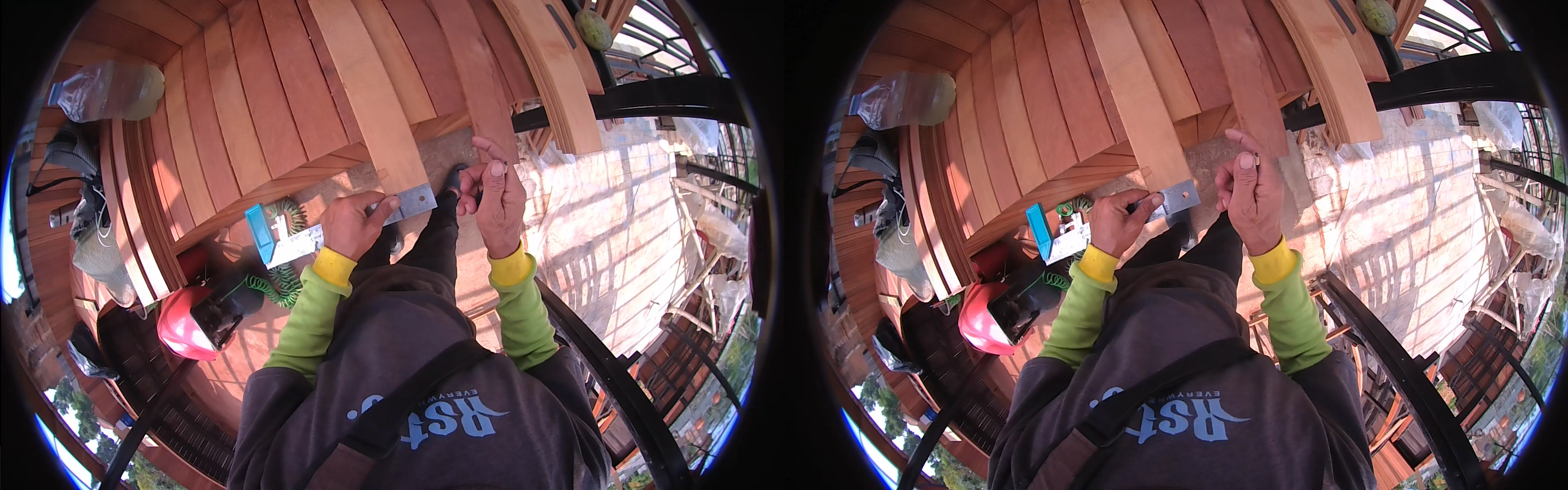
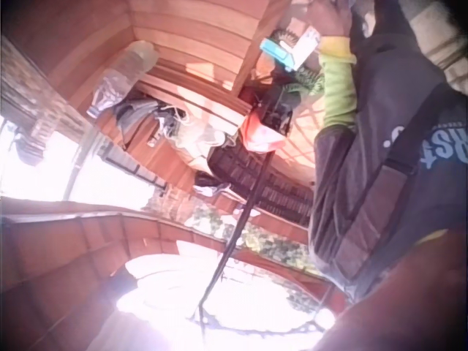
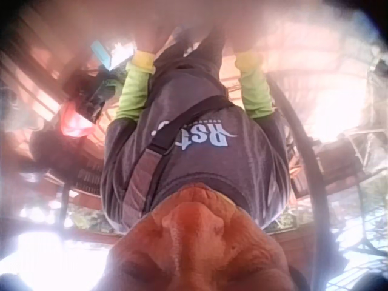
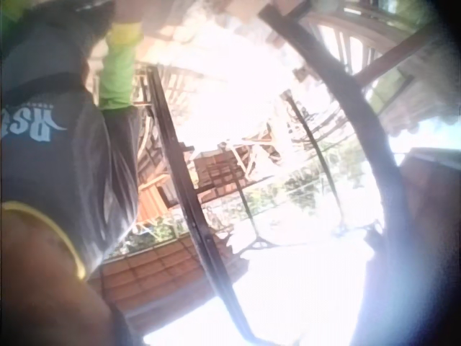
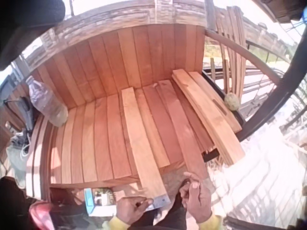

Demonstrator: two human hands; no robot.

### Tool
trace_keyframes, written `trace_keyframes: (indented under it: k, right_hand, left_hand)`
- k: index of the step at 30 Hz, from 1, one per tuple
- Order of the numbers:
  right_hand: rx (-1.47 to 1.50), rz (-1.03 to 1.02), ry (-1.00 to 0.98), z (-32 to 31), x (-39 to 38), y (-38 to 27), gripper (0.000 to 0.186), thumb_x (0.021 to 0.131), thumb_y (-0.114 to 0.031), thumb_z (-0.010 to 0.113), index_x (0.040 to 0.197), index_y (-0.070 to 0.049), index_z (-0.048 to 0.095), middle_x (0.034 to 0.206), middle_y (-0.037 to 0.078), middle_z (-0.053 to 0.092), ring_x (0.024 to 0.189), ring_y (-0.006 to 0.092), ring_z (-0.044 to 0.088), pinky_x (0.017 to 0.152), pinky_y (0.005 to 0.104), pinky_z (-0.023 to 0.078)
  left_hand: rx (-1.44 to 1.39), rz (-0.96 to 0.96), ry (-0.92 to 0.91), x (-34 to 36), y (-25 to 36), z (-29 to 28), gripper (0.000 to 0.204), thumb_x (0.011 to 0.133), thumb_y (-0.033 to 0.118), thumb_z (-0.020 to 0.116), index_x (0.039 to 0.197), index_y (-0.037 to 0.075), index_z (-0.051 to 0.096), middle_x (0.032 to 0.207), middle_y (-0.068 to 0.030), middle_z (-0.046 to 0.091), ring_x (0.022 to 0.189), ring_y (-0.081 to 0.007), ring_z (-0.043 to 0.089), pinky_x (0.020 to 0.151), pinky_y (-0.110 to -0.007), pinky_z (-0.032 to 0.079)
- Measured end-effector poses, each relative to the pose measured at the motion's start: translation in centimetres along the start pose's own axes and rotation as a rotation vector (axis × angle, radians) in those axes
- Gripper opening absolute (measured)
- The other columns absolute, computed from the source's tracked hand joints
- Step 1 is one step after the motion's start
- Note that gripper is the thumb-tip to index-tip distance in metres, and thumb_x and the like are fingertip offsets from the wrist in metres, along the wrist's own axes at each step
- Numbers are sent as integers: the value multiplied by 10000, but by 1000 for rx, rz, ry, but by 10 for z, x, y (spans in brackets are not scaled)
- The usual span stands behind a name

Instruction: The person installs wooden planks onto a curved wooden structure. They position a plank, mark it with a pen, and use a metal square to measure and mark another plank. The person also uses a sanding block to smooth the edges of a plank.

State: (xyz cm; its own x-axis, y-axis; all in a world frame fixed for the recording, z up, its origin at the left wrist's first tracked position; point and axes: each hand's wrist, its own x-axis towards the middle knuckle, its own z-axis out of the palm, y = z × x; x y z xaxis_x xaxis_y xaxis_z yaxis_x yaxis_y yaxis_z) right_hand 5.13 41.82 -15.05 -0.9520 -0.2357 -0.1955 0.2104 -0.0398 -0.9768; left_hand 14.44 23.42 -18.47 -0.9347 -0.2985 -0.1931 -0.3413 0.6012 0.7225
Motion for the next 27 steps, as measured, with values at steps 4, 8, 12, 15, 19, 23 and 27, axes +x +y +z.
trace_keyframes:
  k: [4,8,12,15,19,23,27]
  right_hand:
    - [-40,31,-91,1,11,4,284,984,-241,433,1102,-13,554,727,-10,524,584,45,446,503,185,359]
    - [103,-85,-76,8,22,8,275,978,-231,451,1021,-3,597,792,-1,577,661,69,509,540,200,399]
    - [-234,-218,-53,2,28,6,272,968,-214,468,941,10,620,778,38,618,653,101,559,572,220,435]
    - [-365,-156,-103,-5,26,21,222,943,-171,501,938,13,625,725,73,626,637,118,585,589,252,463]
    - [-493,-139,-170,-1,7,37,141,876,-68,546,949,20,629,787,142,650,684,176,636,620,289,491]
    - [-524,-205,-208,0,-5,49,168,843,-35,544,971,32,629,873,189,648,741,268,655,640,310,499]
    - [-591,-231,-208,2,-8,48,175,832,-30,543,971,29,631,874,196,648,757,305,654,671,332,504]
  left_hand:
    - [-11,-1,2,-1,0,-2,291,801,362,693,846,77,727,649,-118,646,551,-236,617,539,-327,463]
    - [-20,-9,-9,-1,3,-3,297,803,371,688,838,80,728,652,-122,645,551,-237,614,538,-330,457]
    - [-45,-7,1,-2,1,-2,294,804,372,687,834,83,728,656,-124,646,562,-236,617,540,-331,454]
    - [-23,-20,-14,-2,3,-4,291,806,368,686,839,82,728,657,-121,649,566,-236,619,547,-330,458]
    - [-36,-35,-28,-1,4,-5,288,814,370,673,837,88,723,652,-127,641,581,-260,622,555,-349,467]
    - [-53,-29,-28,-1,2,-4,283,825,376,650,822,100,715,633,-141,619,602,-305,624,562,-383,477]
    - [-20,-27,-32,0,3,-4,294,808,369,687,841,79,727,677,-122,658,571,-237,625,550,-329,467]
